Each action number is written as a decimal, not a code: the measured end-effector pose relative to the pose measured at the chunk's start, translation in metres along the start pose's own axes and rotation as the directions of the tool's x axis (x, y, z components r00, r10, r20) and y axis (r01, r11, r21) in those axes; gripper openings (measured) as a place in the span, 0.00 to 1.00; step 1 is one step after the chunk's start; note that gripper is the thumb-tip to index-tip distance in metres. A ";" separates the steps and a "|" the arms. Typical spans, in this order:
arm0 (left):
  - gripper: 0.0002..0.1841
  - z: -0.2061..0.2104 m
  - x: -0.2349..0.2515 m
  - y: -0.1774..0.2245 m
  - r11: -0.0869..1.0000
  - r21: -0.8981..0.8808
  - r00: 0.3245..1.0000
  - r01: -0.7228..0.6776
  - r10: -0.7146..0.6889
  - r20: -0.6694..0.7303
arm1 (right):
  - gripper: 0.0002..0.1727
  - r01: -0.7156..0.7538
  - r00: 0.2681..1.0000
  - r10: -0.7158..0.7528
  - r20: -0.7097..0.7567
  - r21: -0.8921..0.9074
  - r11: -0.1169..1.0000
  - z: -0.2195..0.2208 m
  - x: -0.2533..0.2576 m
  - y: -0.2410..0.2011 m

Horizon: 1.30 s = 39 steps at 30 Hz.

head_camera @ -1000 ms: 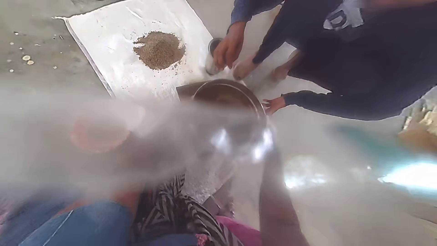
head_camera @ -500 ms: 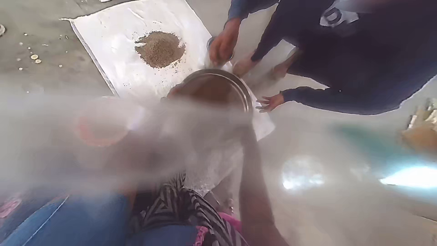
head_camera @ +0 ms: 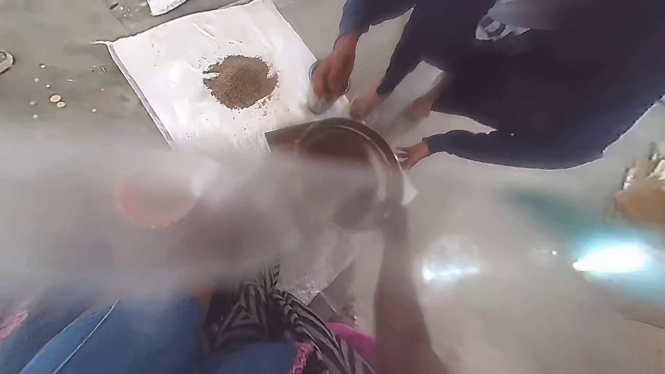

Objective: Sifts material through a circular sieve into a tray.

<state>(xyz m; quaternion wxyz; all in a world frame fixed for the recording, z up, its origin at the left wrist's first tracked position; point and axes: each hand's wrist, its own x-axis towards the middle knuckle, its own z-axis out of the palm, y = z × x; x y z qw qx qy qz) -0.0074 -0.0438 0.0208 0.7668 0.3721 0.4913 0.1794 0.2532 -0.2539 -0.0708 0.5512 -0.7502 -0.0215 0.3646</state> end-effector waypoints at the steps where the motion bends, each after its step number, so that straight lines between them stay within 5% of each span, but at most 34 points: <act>1: 0.25 -0.005 -0.001 0.007 0.998 0.038 0.996 -0.044 0.046 -0.081 | 0.23 -0.020 0.999 0.022 0.033 -0.059 0.998 0.022 -0.014 -0.013; 4: 0.23 -0.011 -0.008 0.007 0.983 0.160 0.982 -0.087 0.112 -0.150 | 0.38 -0.015 0.995 0.026 0.098 -0.115 0.993 0.050 -0.028 -0.011; 8: 0.21 0.002 -0.007 0.000 0.986 0.159 0.998 -0.060 0.058 0.019 | 0.17 0.013 0.998 -0.011 -0.055 0.037 0.999 0.002 0.002 0.021; 13: 0.26 -0.021 -0.009 0.015 0.990 0.131 0.987 0.053 -0.031 -0.160 | 0.35 -0.030 0.998 0.034 0.047 -0.092 0.995 0.066 -0.060 0.001; 17: 0.22 0.002 -0.010 -0.004 0.992 0.122 1.000 0.024 -0.023 -0.009 | 0.19 -0.005 1.000 0.005 0.015 0.001 1.000 -0.002 -0.013 0.024; 19: 0.21 0.003 -0.006 0.003 0.994 0.112 0.999 -0.001 -0.004 0.038 | 0.14 -0.058 0.998 0.058 -0.004 0.040 0.998 0.002 -0.022 0.007; 24: 0.22 -0.012 0.007 0.021 0.990 0.123 0.997 -0.066 0.072 -0.041 | 0.35 0.084 0.994 -0.086 0.068 0.033 0.996 0.031 -0.042 0.000; 28: 0.27 0.001 0.016 0.029 0.989 0.140 0.988 0.050 -0.069 0.136 | 0.15 -0.057 0.998 0.057 0.009 -0.026 0.998 -0.013 -0.045 -0.062; 32: 0.37 0.000 0.014 0.042 0.971 0.230 0.955 -0.068 -0.003 0.298 | 0.13 0.018 0.999 -0.021 0.029 0.085 0.996 -0.038 -0.059 -0.088; 39: 0.35 -0.007 0.018 0.067 0.937 0.338 0.937 -0.091 -0.035 0.348 | 0.13 0.207 0.966 -0.235 0.105 0.228 0.951 -0.072 -0.044 -0.090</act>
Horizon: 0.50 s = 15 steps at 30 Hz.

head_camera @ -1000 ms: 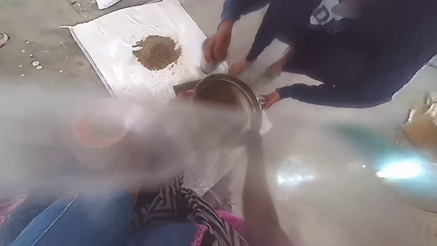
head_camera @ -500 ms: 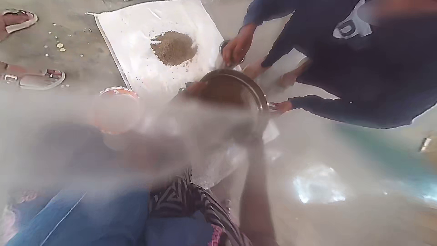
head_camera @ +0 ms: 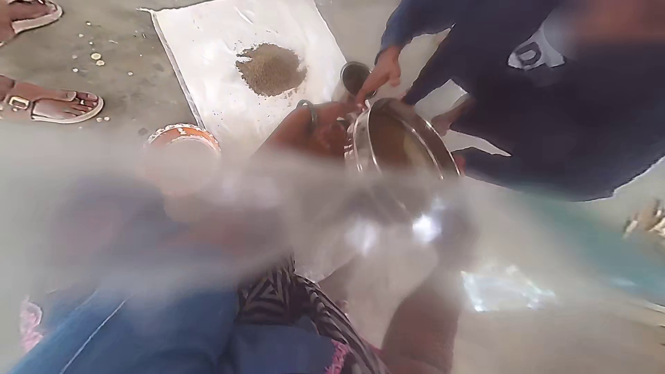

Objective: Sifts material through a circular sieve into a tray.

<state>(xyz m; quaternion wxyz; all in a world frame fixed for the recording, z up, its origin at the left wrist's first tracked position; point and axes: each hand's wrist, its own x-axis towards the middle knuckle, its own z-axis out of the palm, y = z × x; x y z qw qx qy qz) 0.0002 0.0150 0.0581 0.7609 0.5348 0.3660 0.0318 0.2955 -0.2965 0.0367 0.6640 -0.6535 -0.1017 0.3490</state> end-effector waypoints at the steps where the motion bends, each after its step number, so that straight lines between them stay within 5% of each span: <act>1: 0.35 -0.001 -0.001 0.001 0.999 0.021 1.000 -0.024 0.024 -0.010 | 0.14 0.026 1.000 -0.026 0.012 0.011 1.000 0.001 -0.002 -0.003; 10: 0.32 -0.001 0.000 0.002 0.988 0.027 0.985 -0.153 0.155 -0.069 | 0.15 0.115 0.993 -0.116 0.031 0.034 0.993 0.012 -0.006 -0.018; 15: 0.31 -0.002 0.004 0.005 0.994 -0.002 0.990 -0.110 0.109 -0.089 | 0.20 0.100 0.995 -0.102 0.018 0.065 0.993 0.023 -0.007 -0.028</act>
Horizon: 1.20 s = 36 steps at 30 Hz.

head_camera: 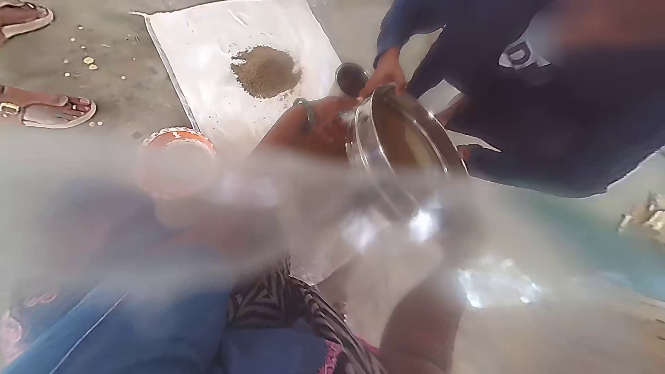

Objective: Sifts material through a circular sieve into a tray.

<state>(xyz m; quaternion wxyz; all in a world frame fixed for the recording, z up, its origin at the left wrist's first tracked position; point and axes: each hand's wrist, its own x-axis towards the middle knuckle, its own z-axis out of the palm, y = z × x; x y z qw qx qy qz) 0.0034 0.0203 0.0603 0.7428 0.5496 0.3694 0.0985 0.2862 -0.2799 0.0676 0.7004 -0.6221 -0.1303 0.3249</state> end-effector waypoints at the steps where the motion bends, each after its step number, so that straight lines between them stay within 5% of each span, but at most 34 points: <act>1: 0.31 0.000 0.000 -0.001 1.000 0.005 1.000 -0.003 0.004 -0.022 | 0.20 -0.004 1.000 0.004 0.008 0.016 1.000 0.001 0.001 0.000; 7: 0.41 0.016 -0.027 0.026 0.998 -0.039 0.999 0.052 -0.052 -0.001 | 0.26 -0.036 0.998 0.033 0.059 0.053 0.998 0.008 0.002 -0.004; 12: 0.34 0.024 -0.031 0.033 0.984 -0.169 0.997 -0.054 0.044 -0.067 | 0.46 -0.005 0.998 -0.008 0.062 0.205 0.979 0.003 0.018 0.034; 15: 0.36 0.021 -0.020 0.023 0.949 -0.282 0.986 -0.144 0.113 -0.125 | 0.35 -0.084 0.982 0.102 -0.158 0.117 0.990 0.001 0.036 0.097; 17: 0.35 0.017 -0.006 0.010 0.945 -0.295 0.963 -0.142 0.064 -0.260 | 0.28 -0.297 0.915 0.264 -0.305 -0.064 0.953 0.011 0.031 0.131; 22: 0.32 -0.009 0.029 -0.068 0.978 -0.206 0.888 -0.037 -0.063 -0.456 | 0.24 -0.558 0.824 0.477 -0.305 -0.297 0.775 0.023 0.011 0.199; 25: 0.26 0.024 -0.011 -0.060 0.936 -0.256 0.791 0.243 -0.344 -0.506 | 0.28 -0.560 0.828 0.483 -0.283 -0.413 0.718 0.038 0.004 0.217; 28: 0.26 0.040 -0.033 -0.068 0.899 -0.270 0.729 0.345 -0.438 -0.527 | 0.32 -0.526 0.851 0.437 -0.292 -0.479 0.703 0.043 0.013 0.232; 32: 0.27 0.038 -0.035 -0.084 0.875 -0.348 0.706 0.336 -0.478 -0.523 | 0.26 -0.465 0.885 0.374 -0.277 -0.564 0.683 0.039 0.024 0.231; 36: 0.30 0.034 -0.029 -0.088 0.895 -0.418 0.672 0.156 -0.407 -0.619 | 0.19 -0.406 0.912 0.329 -0.244 -0.442 0.800 -0.005 0.040 0.246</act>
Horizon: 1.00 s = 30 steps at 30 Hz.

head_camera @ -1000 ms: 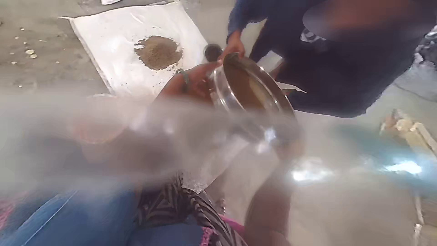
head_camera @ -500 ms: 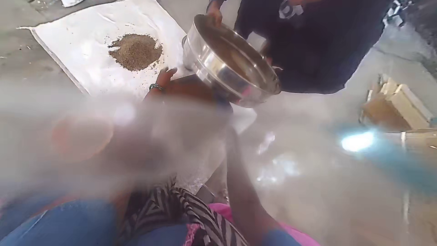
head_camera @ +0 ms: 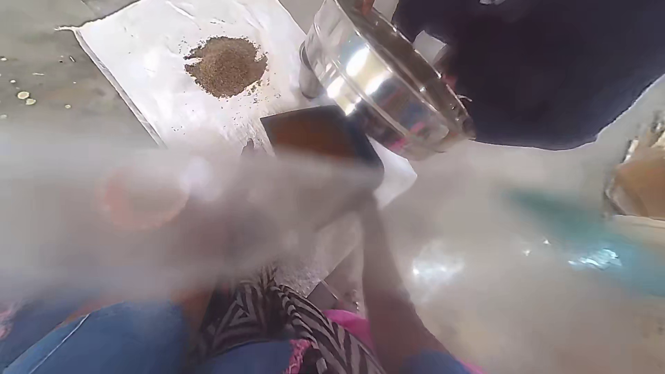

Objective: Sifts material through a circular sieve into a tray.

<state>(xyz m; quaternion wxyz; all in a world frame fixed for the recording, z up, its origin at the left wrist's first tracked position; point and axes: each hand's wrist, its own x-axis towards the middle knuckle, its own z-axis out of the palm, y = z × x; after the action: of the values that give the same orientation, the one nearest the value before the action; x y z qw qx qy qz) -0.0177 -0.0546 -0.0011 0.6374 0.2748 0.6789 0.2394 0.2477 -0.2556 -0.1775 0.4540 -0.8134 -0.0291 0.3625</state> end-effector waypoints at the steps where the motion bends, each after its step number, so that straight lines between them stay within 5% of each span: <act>1: 0.30 0.004 0.000 0.000 0.998 -0.033 0.998 -0.060 0.059 -0.024 | 0.18 -0.027 1.000 0.027 0.013 0.022 0.999 -0.006 0.004 0.002; 5: 0.32 0.046 -0.009 -0.016 0.955 -0.186 0.971 -0.230 0.238 0.022 | 0.22 -0.130 0.991 0.129 0.019 0.049 0.990 0.009 -0.024 -0.022; 8: 0.36 0.051 -0.003 -0.009 0.938 -0.288 0.968 -0.194 0.231 0.099 | 0.18 -0.136 0.991 0.136 0.006 0.099 0.986 -0.005 -0.014 -0.019; 13: 0.34 0.048 -0.001 -0.005 0.916 -0.346 0.974 -0.204 0.224 0.020 | 0.22 -0.076 0.993 0.085 0.086 -0.100 0.992 0.007 -0.038 -0.049; 18: 0.34 0.043 -0.001 0.000 0.892 -0.418 0.980 -0.172 0.199 0.021 | 0.17 -0.178 0.979 0.179 0.096 -0.014 0.984 -0.013 -0.033 -0.049; 20: 0.35 0.043 -0.002 0.000 0.902 -0.386 0.972 -0.196 0.231 0.047 | 0.19 -0.146 0.982 0.158 0.101 -0.115 0.983 0.003 -0.045 -0.061; 25: 0.33 0.042 -0.001 0.007 0.901 -0.423 0.985 -0.096 0.148 0.091 | 0.13 -0.246 0.965 0.239 0.112 0.059 0.967 -0.011 -0.045 -0.053; 28: 0.26 0.050 -0.008 -0.005 0.979 -0.192 0.994 -0.064 0.080 0.077 | 0.17 -0.212 0.961 0.219 0.169 -0.059 0.975 0.004 -0.067 -0.074; 30: 0.26 0.055 -0.009 -0.013 0.991 -0.135 0.993 -0.015 0.030 0.110 | 0.20 -0.245 0.962 0.240 0.129 0.024 0.969 0.009 -0.063 -0.072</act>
<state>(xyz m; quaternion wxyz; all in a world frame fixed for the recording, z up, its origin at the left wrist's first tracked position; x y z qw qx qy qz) 0.0365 -0.0720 -0.0071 0.6887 0.2520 0.6213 0.2761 0.2161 -0.2304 -0.0904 0.4193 -0.7775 0.0495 0.4661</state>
